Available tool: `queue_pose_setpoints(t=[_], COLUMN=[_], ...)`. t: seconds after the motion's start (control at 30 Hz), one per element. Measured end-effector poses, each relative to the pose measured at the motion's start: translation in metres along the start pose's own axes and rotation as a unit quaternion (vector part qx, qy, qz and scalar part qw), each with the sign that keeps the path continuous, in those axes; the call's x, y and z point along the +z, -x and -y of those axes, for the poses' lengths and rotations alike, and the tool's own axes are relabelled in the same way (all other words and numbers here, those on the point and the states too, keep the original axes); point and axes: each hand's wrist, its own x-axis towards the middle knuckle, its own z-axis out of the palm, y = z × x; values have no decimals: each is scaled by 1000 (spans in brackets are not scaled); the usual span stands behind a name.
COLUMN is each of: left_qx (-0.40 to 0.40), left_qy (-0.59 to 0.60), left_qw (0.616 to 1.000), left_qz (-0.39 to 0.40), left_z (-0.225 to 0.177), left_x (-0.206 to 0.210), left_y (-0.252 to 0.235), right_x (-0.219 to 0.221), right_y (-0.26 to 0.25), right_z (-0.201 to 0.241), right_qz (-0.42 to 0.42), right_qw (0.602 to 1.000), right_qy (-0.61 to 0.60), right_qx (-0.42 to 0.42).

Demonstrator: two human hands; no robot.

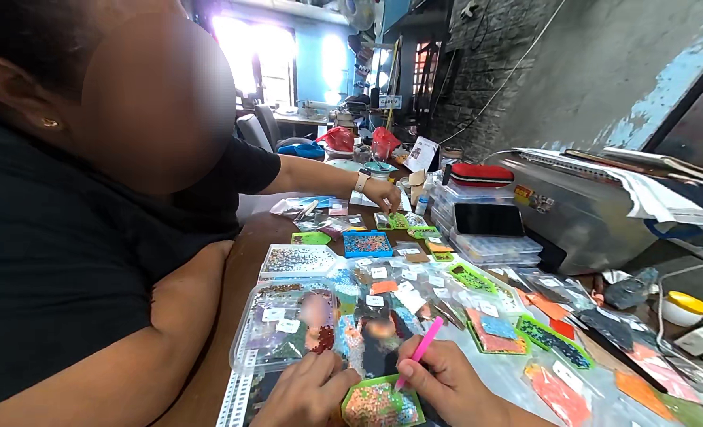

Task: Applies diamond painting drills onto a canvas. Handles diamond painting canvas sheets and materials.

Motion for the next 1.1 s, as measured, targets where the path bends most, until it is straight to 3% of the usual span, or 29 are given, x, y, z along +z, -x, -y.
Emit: queue_pose_setpoints(t=[0.17, 0.33, 0.5, 1.1], left_qx=[-18, -49, -48, -55], left_qy=[2, 11, 19, 20], left_qw=[1000, 997, 997, 996], left_qz=[19, 52, 52, 70], left_z=[-2, -7, -7, -4], left_x=[-3, -7, -10, -11], left_y=[-1, -3, -2, -2], right_x=[-11, -31, -38, -34], right_y=[-5, -16, -19, -17], right_z=[0, -7, -20, -27], right_qz=[-61, -149, -162, -131], right_qw=[996, 967, 942, 943], right_qy=[-10, 25, 86, 120], right_qx=[59, 204, 281, 282])
